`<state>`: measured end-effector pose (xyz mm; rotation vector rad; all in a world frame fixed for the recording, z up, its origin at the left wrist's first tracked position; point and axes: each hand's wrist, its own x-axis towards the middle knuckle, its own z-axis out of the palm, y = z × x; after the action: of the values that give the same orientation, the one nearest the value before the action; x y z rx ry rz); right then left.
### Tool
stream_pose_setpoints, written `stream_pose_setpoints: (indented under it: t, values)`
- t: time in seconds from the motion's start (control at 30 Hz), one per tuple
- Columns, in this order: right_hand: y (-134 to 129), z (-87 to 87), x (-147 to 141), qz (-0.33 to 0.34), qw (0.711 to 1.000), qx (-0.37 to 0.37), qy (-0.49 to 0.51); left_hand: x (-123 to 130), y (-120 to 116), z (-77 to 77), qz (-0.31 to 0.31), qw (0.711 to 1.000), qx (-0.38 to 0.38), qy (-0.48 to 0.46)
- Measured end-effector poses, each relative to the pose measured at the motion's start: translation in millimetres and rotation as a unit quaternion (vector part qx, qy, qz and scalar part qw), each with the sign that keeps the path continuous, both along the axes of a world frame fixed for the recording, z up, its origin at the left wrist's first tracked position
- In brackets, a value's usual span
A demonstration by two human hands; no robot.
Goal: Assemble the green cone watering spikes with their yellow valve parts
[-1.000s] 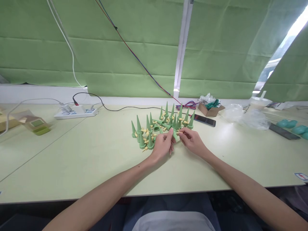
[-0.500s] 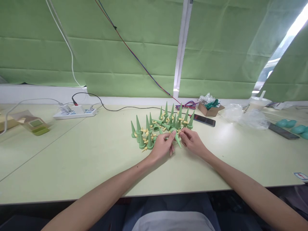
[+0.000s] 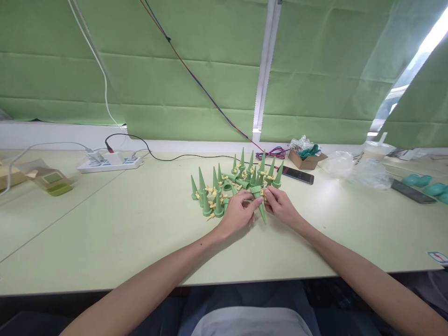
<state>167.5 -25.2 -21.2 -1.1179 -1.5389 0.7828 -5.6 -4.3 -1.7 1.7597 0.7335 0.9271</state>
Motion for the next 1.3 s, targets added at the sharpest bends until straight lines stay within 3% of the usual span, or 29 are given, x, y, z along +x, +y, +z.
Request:
stream_pose_setpoints:
  t: [0.33,0.53,0.73,0.9,1.0,1.3]
  values:
    - [-1.8,10.6,-6.1,0.016,0.999,-0.007,0.05,1.9,3.0,-7.7,0.06,0.996,0.066,0.023]
    - [-3.6,11.3,-5.4,-0.015,0.998,0.046,0.026,2.6,-0.7,-3.3,0.085,0.996,0.03,-0.008]
    - [-5.5,8.9,-4.4,-0.022,0.997,0.062,0.034,5.5,-0.6,-1.9,0.038,0.993,-0.092,-0.07]
    - [-6.9,8.6,-2.8,-0.037,0.995,0.07,-0.056,6.2,3.7,-1.4,0.014,0.98,-0.167,-0.104]
    - [-7.1,7.6,-2.1,-0.032,0.992,0.074,-0.094,4.2,5.1,-2.2,0.001,0.982,-0.166,-0.091]
    - [-7.5,6.6,-0.4,-0.027,0.994,0.056,-0.085,0.9,3.2,-2.3,-0.047,0.984,-0.159,-0.068]
